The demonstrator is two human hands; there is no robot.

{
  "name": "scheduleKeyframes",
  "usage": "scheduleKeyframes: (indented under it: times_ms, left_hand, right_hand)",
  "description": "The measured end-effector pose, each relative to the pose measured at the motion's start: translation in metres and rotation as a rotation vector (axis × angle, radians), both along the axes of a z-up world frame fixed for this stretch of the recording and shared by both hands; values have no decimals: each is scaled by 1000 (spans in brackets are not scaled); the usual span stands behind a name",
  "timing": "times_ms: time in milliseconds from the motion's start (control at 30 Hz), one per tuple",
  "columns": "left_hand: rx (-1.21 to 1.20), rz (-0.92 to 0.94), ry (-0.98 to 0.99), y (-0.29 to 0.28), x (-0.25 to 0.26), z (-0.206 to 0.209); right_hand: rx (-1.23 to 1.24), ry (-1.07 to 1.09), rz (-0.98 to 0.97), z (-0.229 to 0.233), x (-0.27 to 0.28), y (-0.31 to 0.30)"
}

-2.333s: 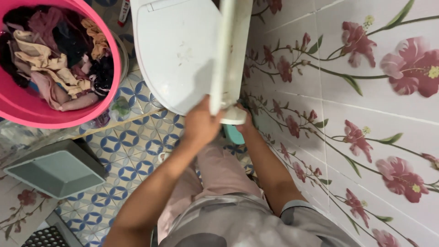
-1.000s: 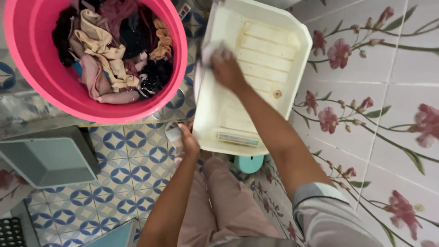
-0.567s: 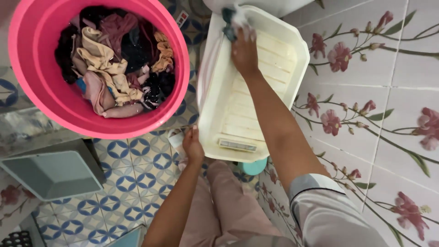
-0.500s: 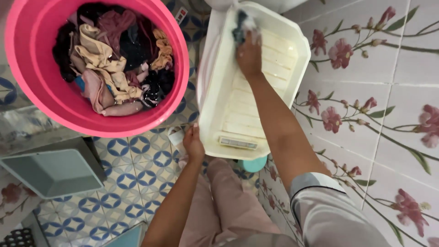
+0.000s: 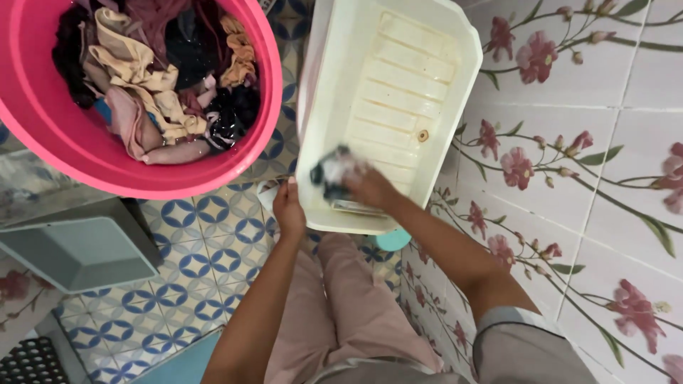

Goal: Cleaning and scrubbing various plastic containers and appliance components in a bathroom.

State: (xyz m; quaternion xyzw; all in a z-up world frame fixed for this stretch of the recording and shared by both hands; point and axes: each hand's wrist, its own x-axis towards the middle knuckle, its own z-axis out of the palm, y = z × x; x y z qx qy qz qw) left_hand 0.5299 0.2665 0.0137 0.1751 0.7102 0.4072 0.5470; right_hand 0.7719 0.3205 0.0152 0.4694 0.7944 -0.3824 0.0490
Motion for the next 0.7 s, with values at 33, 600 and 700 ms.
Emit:
scheduleKeyframes:
  times_ms: [33, 600, 700]
  left_hand:
    - [35, 13, -27, 1, 1, -1]
    - [218, 238, -621, -31, -13, -61]
    - [215, 364, -517, -31, 5, -73]
  right_hand:
    - [23, -68, -58, -13, 6, 12]
    - [-6, 392, 101, 75, -30, -4]
    - [9, 343, 120, 75, -33, -3]
